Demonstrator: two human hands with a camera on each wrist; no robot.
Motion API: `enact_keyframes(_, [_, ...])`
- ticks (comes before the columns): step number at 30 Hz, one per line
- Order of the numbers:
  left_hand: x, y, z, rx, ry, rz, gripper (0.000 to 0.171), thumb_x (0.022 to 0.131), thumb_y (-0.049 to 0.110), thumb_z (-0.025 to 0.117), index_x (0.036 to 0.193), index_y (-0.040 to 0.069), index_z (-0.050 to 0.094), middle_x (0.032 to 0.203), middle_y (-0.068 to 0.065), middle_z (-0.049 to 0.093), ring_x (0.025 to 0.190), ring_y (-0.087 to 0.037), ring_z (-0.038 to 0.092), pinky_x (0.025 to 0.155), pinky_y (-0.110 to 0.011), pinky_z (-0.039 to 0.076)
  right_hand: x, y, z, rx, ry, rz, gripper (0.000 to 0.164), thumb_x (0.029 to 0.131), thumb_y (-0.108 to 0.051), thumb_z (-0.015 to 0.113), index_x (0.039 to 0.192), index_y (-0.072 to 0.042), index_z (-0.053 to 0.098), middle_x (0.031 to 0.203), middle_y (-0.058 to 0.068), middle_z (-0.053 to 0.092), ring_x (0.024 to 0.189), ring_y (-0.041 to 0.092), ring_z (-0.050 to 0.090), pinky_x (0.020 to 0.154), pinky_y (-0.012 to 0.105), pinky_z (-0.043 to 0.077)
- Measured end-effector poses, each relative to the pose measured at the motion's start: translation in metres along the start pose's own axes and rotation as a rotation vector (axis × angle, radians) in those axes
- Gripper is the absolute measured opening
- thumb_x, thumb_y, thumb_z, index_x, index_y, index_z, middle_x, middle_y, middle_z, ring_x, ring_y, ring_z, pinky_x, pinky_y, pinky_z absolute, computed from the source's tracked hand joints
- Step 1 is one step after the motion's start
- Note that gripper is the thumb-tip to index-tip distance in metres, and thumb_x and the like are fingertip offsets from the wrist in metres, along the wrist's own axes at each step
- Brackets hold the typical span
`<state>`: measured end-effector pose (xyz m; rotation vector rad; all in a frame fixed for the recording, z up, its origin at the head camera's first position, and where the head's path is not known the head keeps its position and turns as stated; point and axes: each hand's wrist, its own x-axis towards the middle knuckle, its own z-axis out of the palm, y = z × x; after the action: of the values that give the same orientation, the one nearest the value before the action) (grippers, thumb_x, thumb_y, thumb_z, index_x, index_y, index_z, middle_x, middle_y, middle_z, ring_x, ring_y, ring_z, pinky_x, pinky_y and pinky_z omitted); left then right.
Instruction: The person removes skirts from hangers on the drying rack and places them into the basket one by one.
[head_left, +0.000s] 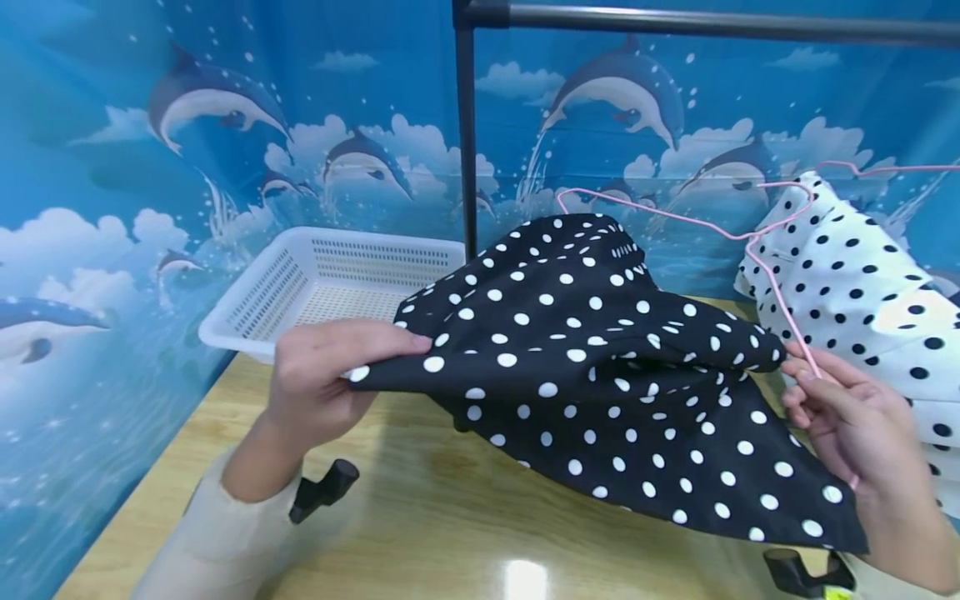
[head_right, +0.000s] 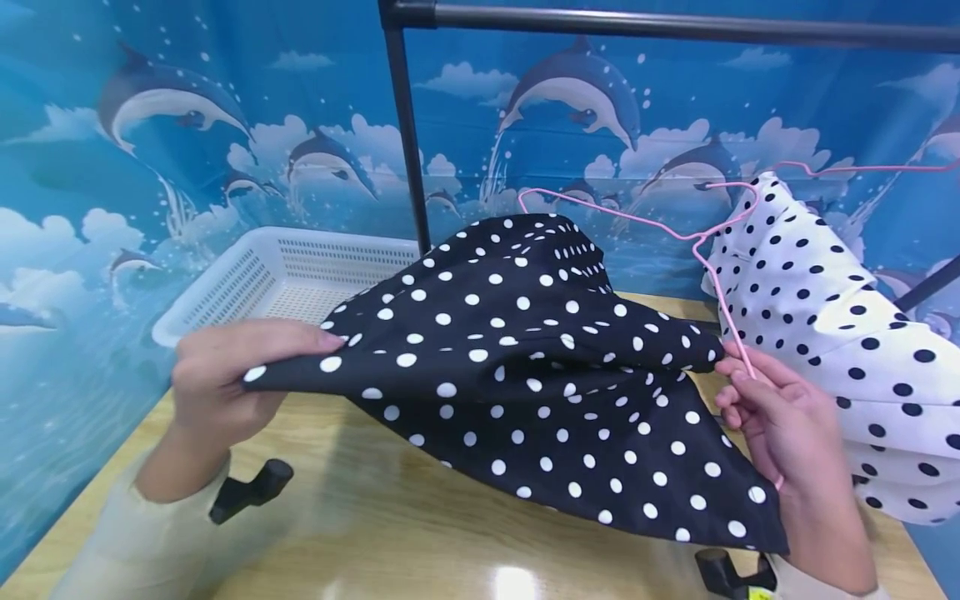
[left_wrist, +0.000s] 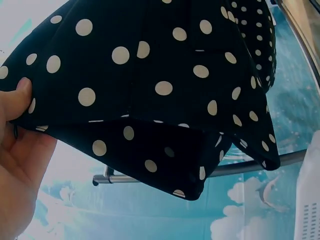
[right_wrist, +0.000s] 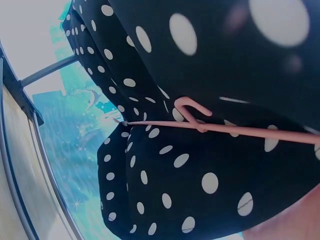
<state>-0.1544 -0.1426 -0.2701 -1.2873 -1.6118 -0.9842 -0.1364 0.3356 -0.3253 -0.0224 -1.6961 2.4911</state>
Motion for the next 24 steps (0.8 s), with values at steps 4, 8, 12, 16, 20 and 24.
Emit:
enact_keyframes(4, [0.0,0.003,0.001,-0.029,-0.002,0.034,0.023,0.095,0.015,0.064,0.089,-0.006,0.072,0.084,-0.014,0.073,0.076,-0.024,0.071,0.082,-0.027,0.055,0.003,0.0,0.002,0.012,0.02,0.004,0.026,0.097,0.005,0.053,0.112,-0.009,0.069,0.09,0.006,0.074,0.061,0.017,0.063,0.047,0.024,0.046])
enact_keyframes(8, [0.0,0.008,0.0,-0.047,-0.015,0.057,0.02,0.094,0.013,0.065,0.09,-0.005,0.073,0.086,-0.014,0.073,0.079,-0.022,0.071,0.082,-0.03,0.055,0.004,0.001,0.003,-0.008,0.029,0.0,0.024,0.097,0.004,0.053,0.109,-0.009,0.069,0.089,0.004,0.073,0.06,0.015,0.062,0.047,0.024,0.046])
enact_keyframes(12, [0.0,0.011,0.002,-0.078,-0.013,0.09,0.017,0.094,0.01,0.065,0.089,-0.005,0.073,0.086,-0.015,0.073,0.079,-0.023,0.071,0.08,-0.032,0.056,0.004,0.0,0.005,-0.033,0.039,0.007,0.022,0.098,0.001,0.054,0.109,-0.01,0.068,0.089,0.003,0.072,0.062,0.014,0.063,0.048,0.023,0.047])
enact_keyframes(16, [0.001,0.015,0.003,-0.098,-0.036,0.127,0.016,0.095,0.006,0.062,0.089,-0.004,0.072,0.084,-0.014,0.072,0.077,-0.023,0.071,0.078,-0.033,0.057,0.004,0.0,0.006,-0.026,0.056,0.021,0.019,0.097,0.0,0.055,0.108,-0.01,0.068,0.088,0.003,0.072,0.063,0.014,0.062,0.049,0.024,0.047])
enact_keyframes(20, [0.003,0.019,0.005,-0.118,-0.06,0.162,0.017,0.095,0.007,0.061,0.09,-0.004,0.073,0.085,-0.014,0.073,0.077,-0.023,0.071,0.076,-0.033,0.057,0.005,0.0,0.008,-0.011,0.071,0.034,0.014,0.097,-0.002,0.056,0.104,-0.006,0.068,0.085,0.004,0.07,0.063,0.014,0.061,0.05,0.024,0.047])
enact_keyframes(24, [0.003,0.019,0.006,-0.115,-0.067,0.18,0.018,0.095,0.01,0.063,0.09,-0.004,0.073,0.086,-0.014,0.073,0.078,-0.023,0.071,0.075,-0.032,0.057,0.006,0.001,0.01,0.024,0.084,0.049,0.012,0.096,-0.003,0.058,0.104,-0.004,0.067,0.085,0.005,0.069,0.064,0.015,0.061,0.051,0.025,0.048])
